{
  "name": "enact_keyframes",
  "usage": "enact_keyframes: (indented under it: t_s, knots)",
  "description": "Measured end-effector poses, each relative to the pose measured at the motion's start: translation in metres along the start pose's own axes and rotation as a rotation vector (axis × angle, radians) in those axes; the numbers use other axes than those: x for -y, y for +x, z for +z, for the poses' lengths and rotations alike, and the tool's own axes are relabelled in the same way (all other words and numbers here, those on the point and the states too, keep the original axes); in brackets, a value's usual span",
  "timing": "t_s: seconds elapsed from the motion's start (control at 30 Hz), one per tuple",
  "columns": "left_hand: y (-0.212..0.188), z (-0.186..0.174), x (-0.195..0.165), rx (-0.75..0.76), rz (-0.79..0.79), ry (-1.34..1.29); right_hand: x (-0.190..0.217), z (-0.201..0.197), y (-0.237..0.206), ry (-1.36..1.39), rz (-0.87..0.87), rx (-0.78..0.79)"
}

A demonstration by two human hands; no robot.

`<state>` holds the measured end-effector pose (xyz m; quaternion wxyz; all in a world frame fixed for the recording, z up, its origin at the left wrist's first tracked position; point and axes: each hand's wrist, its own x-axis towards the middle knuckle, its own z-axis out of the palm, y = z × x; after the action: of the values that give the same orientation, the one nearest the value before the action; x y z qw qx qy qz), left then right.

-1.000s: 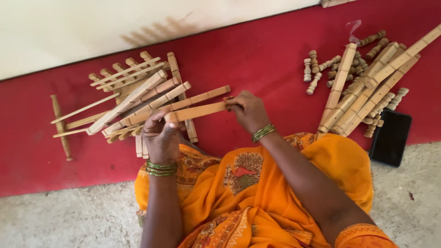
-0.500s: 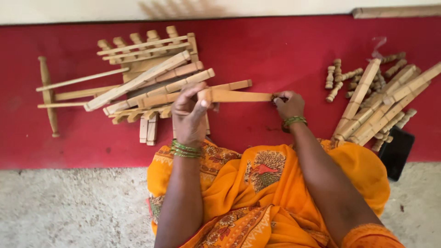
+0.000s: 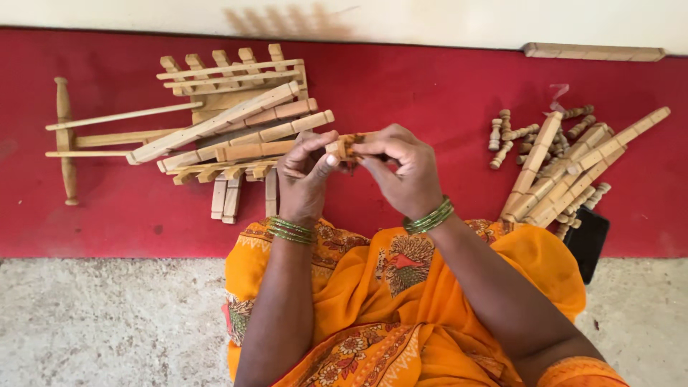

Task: The person sits on the floor and assembles a wooden toy structure. They rub an orange substance onto wooden bars and spindles by hand, then fit the bars and turned wooden pieces together, adding assembled bars to a growing pile of parts.

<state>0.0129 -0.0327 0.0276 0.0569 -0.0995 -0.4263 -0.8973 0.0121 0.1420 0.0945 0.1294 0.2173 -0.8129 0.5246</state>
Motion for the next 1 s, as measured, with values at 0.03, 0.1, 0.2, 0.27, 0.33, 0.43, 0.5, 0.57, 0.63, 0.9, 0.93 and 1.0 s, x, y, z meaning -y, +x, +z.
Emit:
enact_keyframes:
  t_s: [0.03, 0.1, 0.2, 0.27, 0.33, 0.43, 0.5, 0.57, 0.63, 0.9, 0.93, 1.0]
  knots:
    - [0.001, -0.002, 0.001, -0.013, -0.007, -0.007, -0.009, 0.0, -0.001, -0.041, -0.001, -0.001]
    - [0.003, -0.004, 0.004, -0.033, -0.013, -0.023, -0.038, -0.001, -0.008, -0.084, 0.075, 0.003]
    - [0.01, -0.005, 0.01, -0.046, -0.015, -0.052, -0.098, -0.009, -0.019, -0.162, 0.265, 0.014]
    - [0.012, -0.004, 0.013, -0.063, -0.039, -0.067, -0.14, -0.017, -0.03, -0.298, 0.363, 0.036]
    - [0.013, -0.002, 0.013, -0.061, -0.044, -0.075, -0.178, -0.025, -0.045, -0.414, 0.5, 0.074]
    - [0.014, 0.0, 0.012, -0.036, -0.024, -0.041, -0.219, -0.039, -0.068, -0.503, 0.523, 0.072]
    - [0.013, 0.0, 0.011, -0.037, -0.011, -0.021, -0.234, -0.04, -0.076, -0.531, 0.515, 0.047]
    - [0.013, 0.0, 0.011, -0.068, -0.006, -0.017, -0.238, -0.04, -0.078, -0.553, 0.543, 0.024]
    - [0.013, -0.001, 0.01, -0.095, -0.022, -0.014, -0.236, -0.04, -0.079, -0.582, 0.528, 0.039]
    - [0.008, 0.004, -0.001, 0.018, 0.067, 0.117, -0.2, -0.034, -0.074, -0.435, 0.597, -0.02]
    - [0.007, 0.005, -0.004, 0.015, 0.074, 0.164, -0.197, -0.033, -0.073, -0.395, 0.648, -0.03]
    - [0.004, 0.007, -0.007, 0.01, 0.078, 0.233, -0.191, -0.031, -0.074, -0.325, 0.704, -0.042]
